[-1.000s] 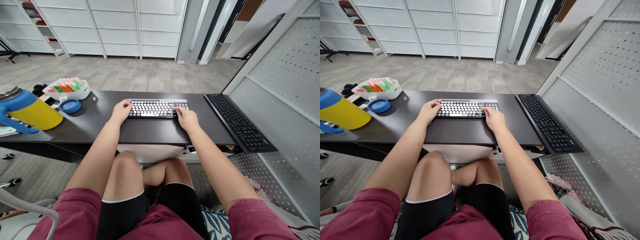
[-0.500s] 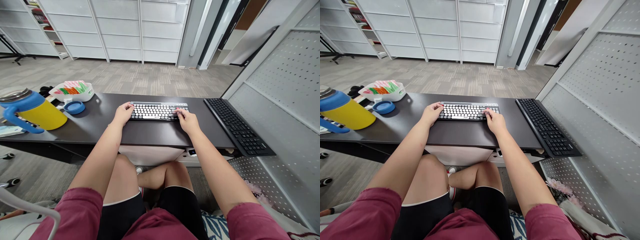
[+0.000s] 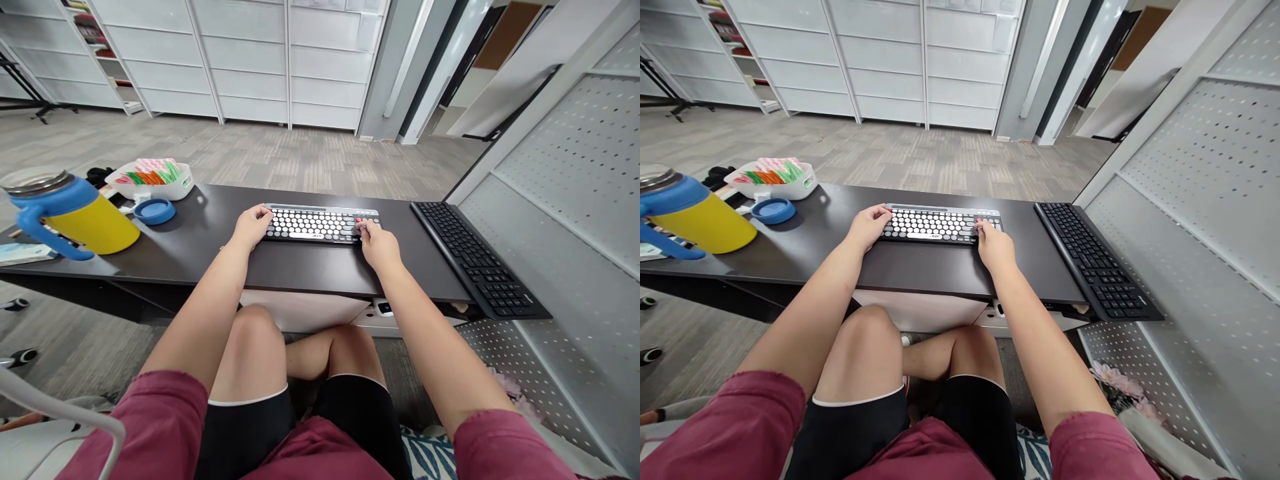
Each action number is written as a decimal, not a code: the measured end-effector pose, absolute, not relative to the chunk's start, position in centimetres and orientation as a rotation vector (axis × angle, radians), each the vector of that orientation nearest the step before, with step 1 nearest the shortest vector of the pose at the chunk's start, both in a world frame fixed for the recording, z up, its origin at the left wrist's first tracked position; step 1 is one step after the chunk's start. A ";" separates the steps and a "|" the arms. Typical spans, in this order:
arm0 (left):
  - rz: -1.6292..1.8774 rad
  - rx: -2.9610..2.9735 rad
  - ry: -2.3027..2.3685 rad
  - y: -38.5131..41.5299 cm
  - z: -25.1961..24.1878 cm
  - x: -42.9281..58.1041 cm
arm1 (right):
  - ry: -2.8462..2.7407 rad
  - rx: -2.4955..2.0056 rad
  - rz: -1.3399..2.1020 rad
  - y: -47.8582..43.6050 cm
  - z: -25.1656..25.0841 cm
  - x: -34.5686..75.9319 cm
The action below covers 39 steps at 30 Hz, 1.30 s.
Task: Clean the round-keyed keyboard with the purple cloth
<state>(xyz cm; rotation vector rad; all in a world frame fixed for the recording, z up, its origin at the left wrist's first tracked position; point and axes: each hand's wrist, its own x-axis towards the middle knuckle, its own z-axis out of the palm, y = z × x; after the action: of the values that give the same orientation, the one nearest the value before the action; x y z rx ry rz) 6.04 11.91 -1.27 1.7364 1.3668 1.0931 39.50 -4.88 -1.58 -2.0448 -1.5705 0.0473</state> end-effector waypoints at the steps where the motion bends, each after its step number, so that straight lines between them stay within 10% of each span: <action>1: 1.094 1.741 1.365 11.9 -1.3 6.0 | -1.620 -2.048 0.037 -4.9 -1.5 39.3; 39: 1.067 1.867 1.369 12.1 -1.6 6.0 | -1.224 -2.063 -0.032 -5.5 -1.0 40.5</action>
<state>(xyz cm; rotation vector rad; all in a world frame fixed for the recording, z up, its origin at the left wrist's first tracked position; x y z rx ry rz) 5.97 12.09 -1.57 1.8666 1.3691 1.0672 40.49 -5.48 -1.01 -2.0628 -1.2240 -0.0317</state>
